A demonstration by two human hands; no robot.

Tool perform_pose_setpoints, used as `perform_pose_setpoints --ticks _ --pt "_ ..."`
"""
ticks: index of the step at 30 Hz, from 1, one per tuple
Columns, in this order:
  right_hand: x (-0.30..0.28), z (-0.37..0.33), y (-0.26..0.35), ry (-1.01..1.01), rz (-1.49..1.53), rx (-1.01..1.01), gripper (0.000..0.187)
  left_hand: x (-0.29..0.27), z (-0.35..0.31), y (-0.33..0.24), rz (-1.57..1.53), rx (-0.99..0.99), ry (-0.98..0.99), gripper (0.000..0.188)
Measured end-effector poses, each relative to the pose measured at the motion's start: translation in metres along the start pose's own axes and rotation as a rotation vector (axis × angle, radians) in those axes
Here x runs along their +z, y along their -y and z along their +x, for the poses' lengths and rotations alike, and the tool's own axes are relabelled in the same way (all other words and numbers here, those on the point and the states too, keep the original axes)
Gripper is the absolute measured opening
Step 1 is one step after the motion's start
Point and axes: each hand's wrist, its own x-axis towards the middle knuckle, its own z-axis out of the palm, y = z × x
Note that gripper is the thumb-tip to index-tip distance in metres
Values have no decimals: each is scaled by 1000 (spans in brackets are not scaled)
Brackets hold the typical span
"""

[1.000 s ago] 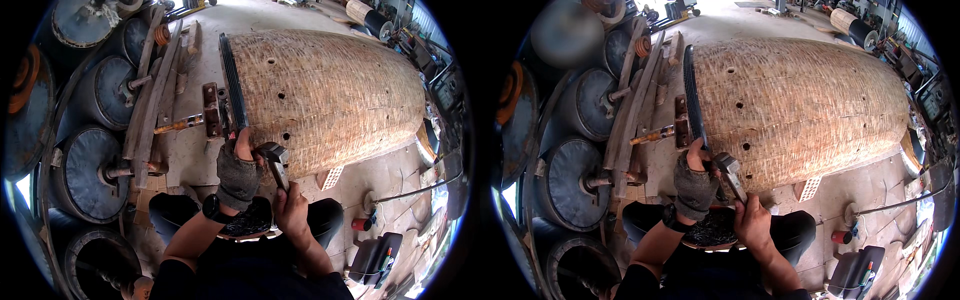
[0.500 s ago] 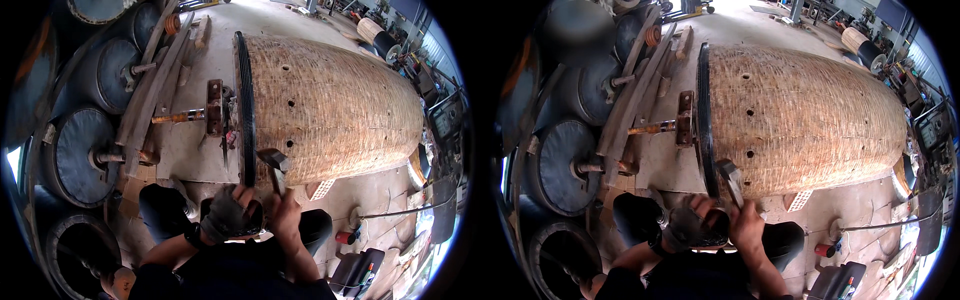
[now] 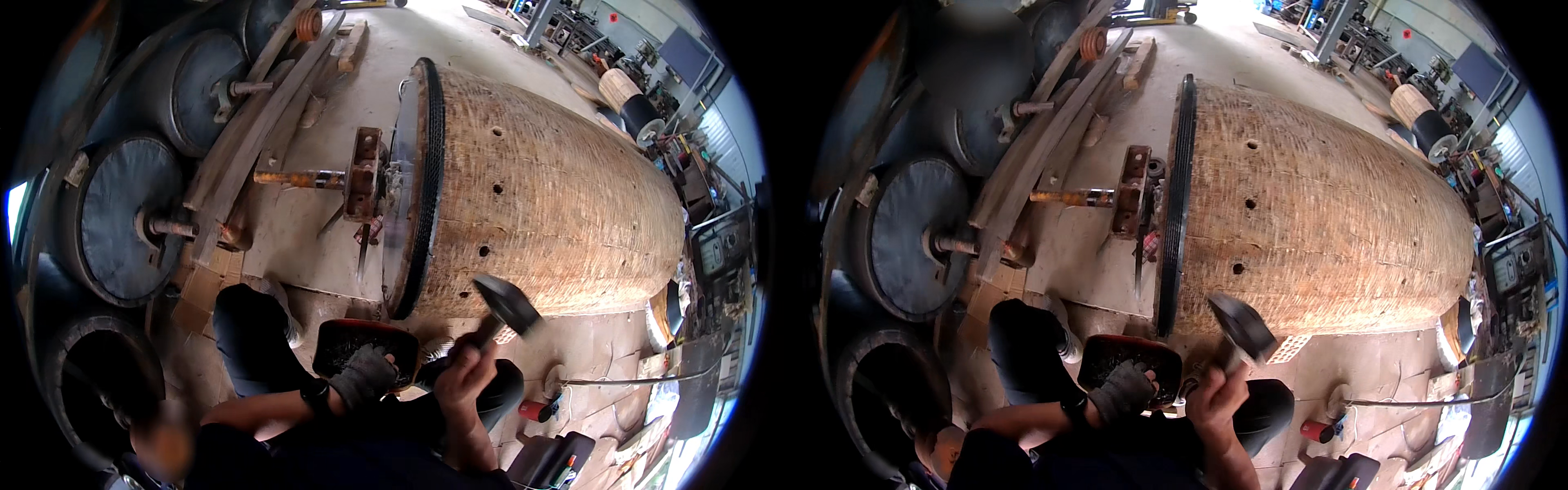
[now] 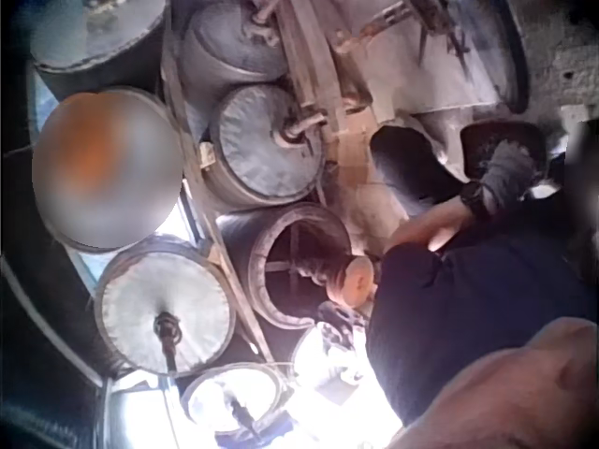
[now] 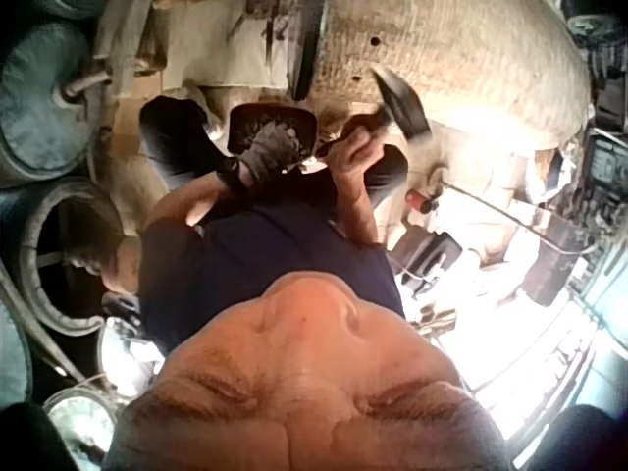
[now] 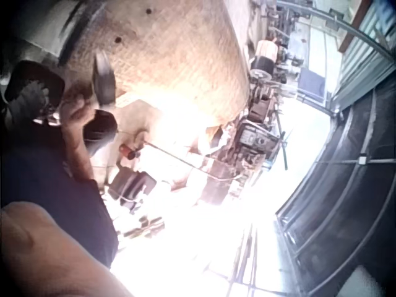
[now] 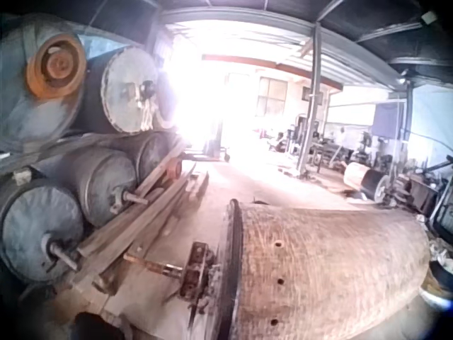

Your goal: The person hammers nails into the edge of a large cylindrical object using a hammer and nail container, then measures and marks the cylinder with a tape measure and marker. The person remains seated on the floor during the task.

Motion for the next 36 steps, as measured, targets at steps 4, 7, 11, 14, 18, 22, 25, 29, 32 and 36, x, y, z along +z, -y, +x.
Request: perform_pose_setpoints --ticks 4,7,11,14,18,22,25,29,32,36 --pt "2 6 -5 81 -399 -50 26 3 1 2 -3 16 -44 20" --pt "6 10 17 220 -275 114 19 -1 -4 4 27 10 -3 20" --pt "2 -4 8 -138 165 -60 20 13 -5 11 106 94 -149 20" --pt "-1 2 -2 -22 -103 -190 23 9 -9 7 88 132 -173 20" --pt "9 1 0 208 -422 -66 19 29 -2 2 19 -19 -143 19" --pt "-6 -8 8 -16 -69 -185 29 11 -4 5 25 142 -201 20" --pt "-7 -4 -3 81 -468 -182 22 2 -9 2 -22 112 -195 22" --pt "7 1 0 139 -437 30 21 -3 -11 4 -139 81 -273 25" --pt "-2 -13 -2 36 -250 -50 24 -19 -9 7 -246 16 -398 23" --pt "11 7 6 -18 -254 -154 28 -68 7 16 -281 -214 -570 20"
